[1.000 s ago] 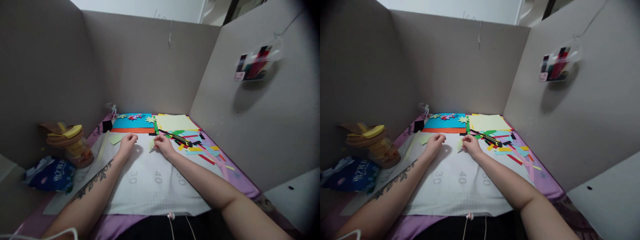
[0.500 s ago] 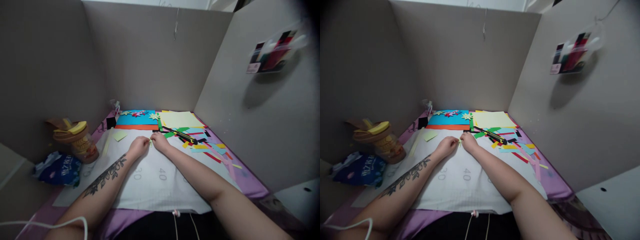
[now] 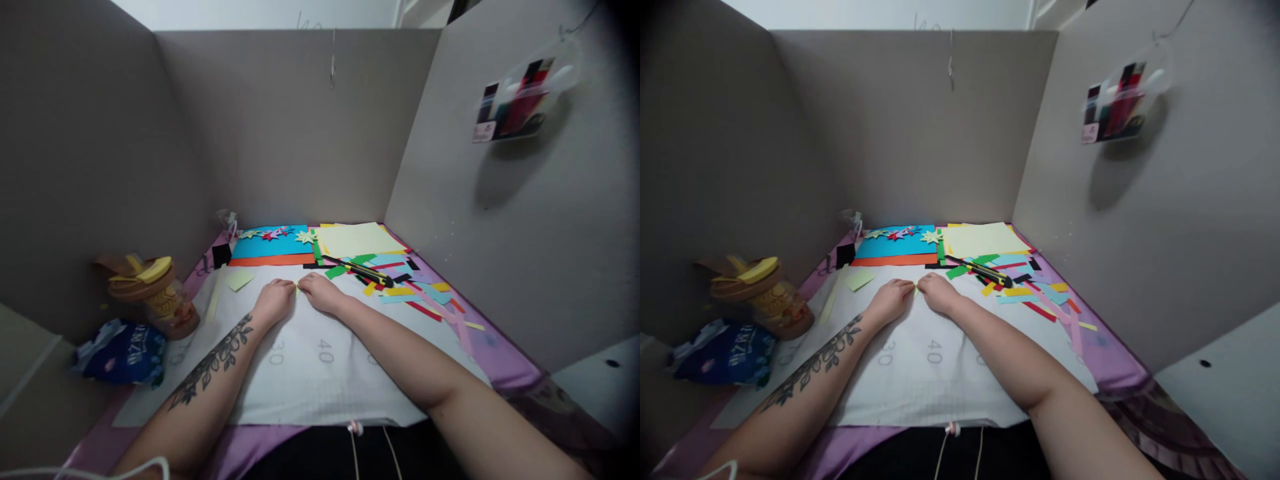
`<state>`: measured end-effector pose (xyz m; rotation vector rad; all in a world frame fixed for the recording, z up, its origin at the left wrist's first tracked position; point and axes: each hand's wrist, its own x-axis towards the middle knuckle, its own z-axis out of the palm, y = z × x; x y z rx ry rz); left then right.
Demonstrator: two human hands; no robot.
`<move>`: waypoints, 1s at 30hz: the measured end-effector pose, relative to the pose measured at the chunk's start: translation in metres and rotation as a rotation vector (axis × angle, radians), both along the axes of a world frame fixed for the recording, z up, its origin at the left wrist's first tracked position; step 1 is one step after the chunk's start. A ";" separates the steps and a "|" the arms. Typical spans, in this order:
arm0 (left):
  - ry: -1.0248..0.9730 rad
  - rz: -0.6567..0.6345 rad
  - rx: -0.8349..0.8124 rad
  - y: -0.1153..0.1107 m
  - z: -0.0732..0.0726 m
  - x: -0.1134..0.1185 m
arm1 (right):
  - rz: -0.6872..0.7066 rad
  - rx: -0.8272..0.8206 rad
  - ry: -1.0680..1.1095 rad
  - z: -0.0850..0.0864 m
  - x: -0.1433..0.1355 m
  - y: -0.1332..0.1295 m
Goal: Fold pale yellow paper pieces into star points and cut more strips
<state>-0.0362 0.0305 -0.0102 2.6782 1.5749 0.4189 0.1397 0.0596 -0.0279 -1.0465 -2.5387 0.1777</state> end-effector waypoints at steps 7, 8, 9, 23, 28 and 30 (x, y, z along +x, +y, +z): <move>0.053 0.059 0.028 -0.001 0.000 0.000 | -0.090 0.024 -0.101 0.003 -0.006 -0.002; 0.064 0.067 0.038 -0.001 0.000 0.000 | -0.112 0.024 -0.123 0.004 -0.007 -0.002; 0.074 0.075 0.044 -0.001 0.000 0.001 | -0.126 0.026 -0.146 0.005 -0.008 -0.001; 0.107 0.107 0.005 -0.008 0.006 0.005 | -0.292 -0.115 -0.057 0.001 -0.015 0.017; 0.112 0.109 0.017 -0.006 0.005 0.002 | -0.176 -0.109 0.180 -0.006 -0.002 0.020; 0.111 0.110 0.019 -0.003 0.002 0.000 | -0.085 -0.068 0.128 -0.005 -0.001 0.017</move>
